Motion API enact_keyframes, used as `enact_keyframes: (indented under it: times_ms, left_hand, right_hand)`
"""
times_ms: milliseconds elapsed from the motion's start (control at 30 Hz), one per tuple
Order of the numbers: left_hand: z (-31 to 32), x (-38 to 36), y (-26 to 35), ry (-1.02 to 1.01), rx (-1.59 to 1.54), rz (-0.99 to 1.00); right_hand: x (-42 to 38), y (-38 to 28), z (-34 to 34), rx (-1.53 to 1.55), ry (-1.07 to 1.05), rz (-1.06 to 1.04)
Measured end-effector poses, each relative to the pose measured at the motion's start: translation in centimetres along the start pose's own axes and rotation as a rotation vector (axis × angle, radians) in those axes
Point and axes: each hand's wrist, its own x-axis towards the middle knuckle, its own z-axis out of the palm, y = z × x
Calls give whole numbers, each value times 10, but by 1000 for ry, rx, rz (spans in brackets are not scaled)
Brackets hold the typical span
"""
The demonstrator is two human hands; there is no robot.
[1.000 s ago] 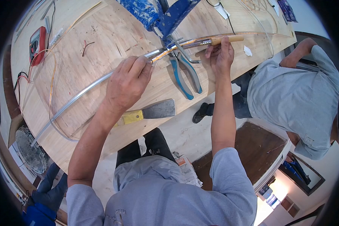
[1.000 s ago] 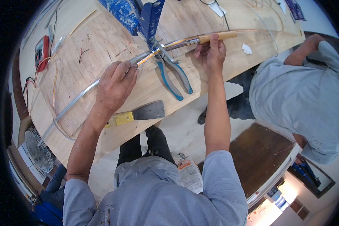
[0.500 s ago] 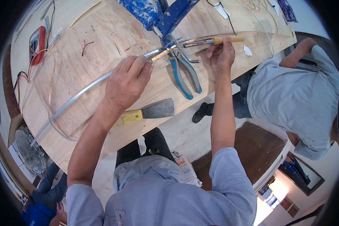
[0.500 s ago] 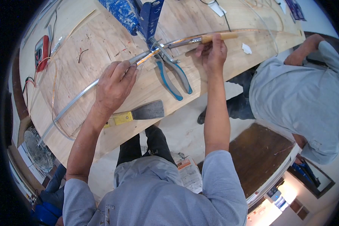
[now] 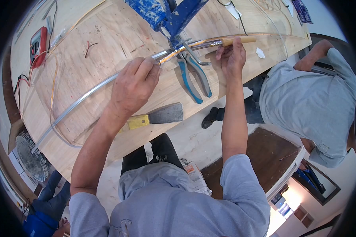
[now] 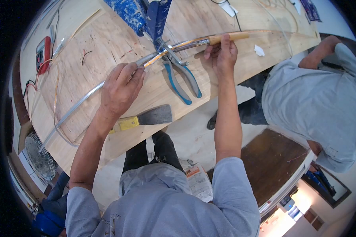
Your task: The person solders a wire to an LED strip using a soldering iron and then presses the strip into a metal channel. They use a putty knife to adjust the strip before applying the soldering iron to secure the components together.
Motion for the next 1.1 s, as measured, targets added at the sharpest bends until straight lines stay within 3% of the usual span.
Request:
enact_keyframes:
  times_ms: [1100]
  left_hand:
    - [0,-2,1,6,14,-26]
  right_hand:
    - [0,2,-2,-38,-2,1]
